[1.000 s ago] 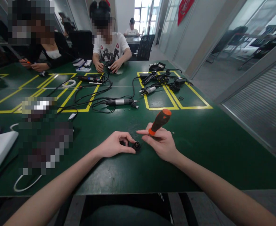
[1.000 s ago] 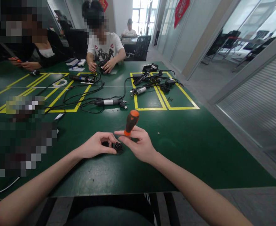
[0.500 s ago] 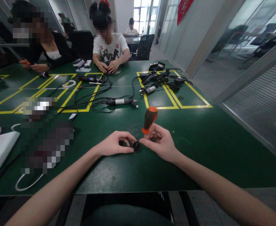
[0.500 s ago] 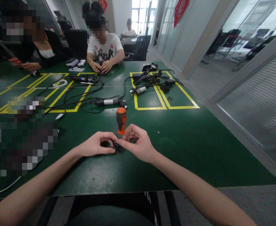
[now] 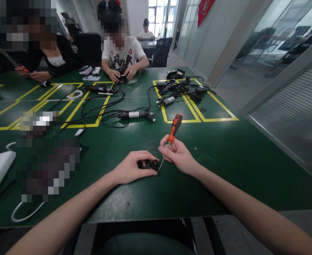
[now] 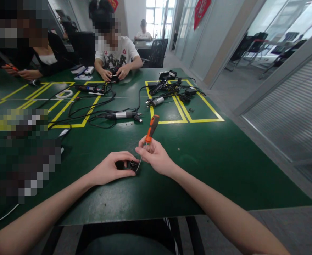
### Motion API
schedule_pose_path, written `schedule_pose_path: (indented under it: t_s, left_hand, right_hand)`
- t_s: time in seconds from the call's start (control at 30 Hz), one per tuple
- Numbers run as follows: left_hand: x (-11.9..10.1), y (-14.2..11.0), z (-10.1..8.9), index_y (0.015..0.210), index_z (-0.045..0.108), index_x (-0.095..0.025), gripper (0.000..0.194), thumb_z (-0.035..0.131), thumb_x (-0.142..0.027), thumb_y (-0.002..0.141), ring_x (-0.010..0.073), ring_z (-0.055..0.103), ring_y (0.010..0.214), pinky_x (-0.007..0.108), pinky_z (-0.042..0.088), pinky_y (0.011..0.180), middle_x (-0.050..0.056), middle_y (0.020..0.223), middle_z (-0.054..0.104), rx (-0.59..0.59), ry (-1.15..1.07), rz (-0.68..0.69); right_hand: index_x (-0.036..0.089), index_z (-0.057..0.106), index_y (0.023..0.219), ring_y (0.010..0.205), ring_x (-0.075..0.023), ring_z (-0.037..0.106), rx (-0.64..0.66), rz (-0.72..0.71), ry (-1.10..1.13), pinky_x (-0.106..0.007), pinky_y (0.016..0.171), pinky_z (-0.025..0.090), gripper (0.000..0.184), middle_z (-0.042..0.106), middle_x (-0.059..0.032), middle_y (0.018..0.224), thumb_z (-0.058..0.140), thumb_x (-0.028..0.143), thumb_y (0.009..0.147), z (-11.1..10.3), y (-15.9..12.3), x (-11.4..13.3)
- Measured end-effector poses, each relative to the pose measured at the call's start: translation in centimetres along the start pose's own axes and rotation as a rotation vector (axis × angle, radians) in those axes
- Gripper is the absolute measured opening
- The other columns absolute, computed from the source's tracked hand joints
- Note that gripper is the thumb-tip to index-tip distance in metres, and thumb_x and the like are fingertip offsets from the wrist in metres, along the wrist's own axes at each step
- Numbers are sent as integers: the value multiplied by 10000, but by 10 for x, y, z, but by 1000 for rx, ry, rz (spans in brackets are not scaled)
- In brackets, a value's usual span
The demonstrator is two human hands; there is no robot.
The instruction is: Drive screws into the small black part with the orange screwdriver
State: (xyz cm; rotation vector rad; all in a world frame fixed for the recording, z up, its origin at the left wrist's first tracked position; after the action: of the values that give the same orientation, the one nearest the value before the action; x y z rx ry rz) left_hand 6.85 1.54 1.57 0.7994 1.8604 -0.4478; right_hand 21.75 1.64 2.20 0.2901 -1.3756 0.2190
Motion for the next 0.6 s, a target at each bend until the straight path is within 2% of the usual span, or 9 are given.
schedule_pose_path:
  t_s: [0.13, 0.33, 0.5, 0.6]
  left_hand:
    - [0, -1, -1, 1099, 800, -166, 319, 842, -320, 823, 148, 636, 775, 265, 521, 725, 67, 1023, 767, -9, 20, 6]
    - [1, -1, -1, 1101, 792, -169, 310, 836, -318, 833, 139, 643, 756, 257, 522, 708, 63, 1032, 762, -25, 32, 24]
    - [1, -1, -1, 1090, 789, -165, 305, 841, -317, 831, 139, 643, 761, 252, 516, 707, 54, 1014, 757, -23, 28, 32]
    - [0, -1, -1, 1085, 788, -163, 295, 839, -308, 833, 137, 637, 759, 251, 511, 706, 51, 1009, 755, -23, 34, 33]
  right_hand:
    - [243, 467, 825, 445, -78, 327, -3, -155, -33, -220, 441, 260, 453, 399, 108, 553, 665, 634, 939, 0, -9, 14]
    - [237, 477, 764, 480, -104, 369, -80, -403, -242, -255, 470, 313, 424, 394, 74, 583, 528, 551, 1045, -4, -21, 21]
    - [222, 518, 757, 545, -117, 444, -62, -472, -414, -273, 530, 375, 384, 454, 40, 662, 517, 456, 1062, 1, -26, 21]
    - [221, 521, 765, 550, -118, 444, -84, -500, -435, -276, 541, 377, 354, 450, 42, 664, 511, 408, 1066, 0, -28, 21]
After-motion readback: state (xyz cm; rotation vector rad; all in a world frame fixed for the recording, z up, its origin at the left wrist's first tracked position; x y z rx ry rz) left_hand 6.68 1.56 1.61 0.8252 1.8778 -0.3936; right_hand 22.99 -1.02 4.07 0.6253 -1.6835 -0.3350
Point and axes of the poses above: each hand's wrist, its own y-axis towards the middle knuckle, its own z-axis out of the palm, x = y × z, the point moved 6 cm from there along y, towards the middle knuckle
